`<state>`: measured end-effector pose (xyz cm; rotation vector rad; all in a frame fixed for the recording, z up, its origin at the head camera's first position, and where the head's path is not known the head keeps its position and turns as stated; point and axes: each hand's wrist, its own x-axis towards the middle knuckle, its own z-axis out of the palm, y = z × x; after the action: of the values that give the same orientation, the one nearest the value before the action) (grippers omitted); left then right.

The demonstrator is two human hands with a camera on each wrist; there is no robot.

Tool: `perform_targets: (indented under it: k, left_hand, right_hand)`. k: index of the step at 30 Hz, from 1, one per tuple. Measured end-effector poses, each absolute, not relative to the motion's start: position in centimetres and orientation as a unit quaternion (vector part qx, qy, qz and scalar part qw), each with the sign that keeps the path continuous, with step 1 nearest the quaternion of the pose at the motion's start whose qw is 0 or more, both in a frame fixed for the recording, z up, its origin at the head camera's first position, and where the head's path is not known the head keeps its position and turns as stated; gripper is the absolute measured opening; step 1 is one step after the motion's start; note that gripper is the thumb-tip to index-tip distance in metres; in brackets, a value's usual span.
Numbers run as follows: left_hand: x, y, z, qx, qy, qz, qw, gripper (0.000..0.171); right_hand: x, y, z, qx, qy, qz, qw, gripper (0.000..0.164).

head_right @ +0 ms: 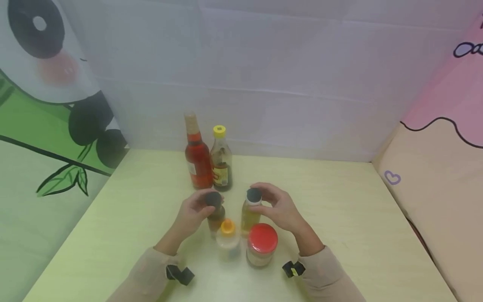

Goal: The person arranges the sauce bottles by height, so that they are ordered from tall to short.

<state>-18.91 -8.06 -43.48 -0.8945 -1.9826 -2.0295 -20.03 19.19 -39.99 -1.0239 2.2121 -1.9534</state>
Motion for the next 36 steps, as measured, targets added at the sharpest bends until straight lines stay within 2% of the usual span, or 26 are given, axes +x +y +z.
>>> perform_targets:
  k: [5,16,36]
  left_hand:
    - [-18.9,-8.0,-43.6,-0.294,-0.67,-0.677,0.084,0.038]
    - [-18.5,-7.9,-43.4,-0.283,-0.678,-0.673,0.08,0.042]
    - [-18.6,-7.8,-43.8,-0.293,-0.684,-0.661,0.097,0.041]
  right_hand:
    - [-20.0,19.3,-39.8,-0.326,0.708,-0.627,0.005,0.045]
    - [-20.2,19.3,-39.4,-0.31,0.712,-0.63,-0.025,0.044]
    - [-22.6,18.8,-37.2,-0.246,0.732,-0.634,-0.028,0.049]
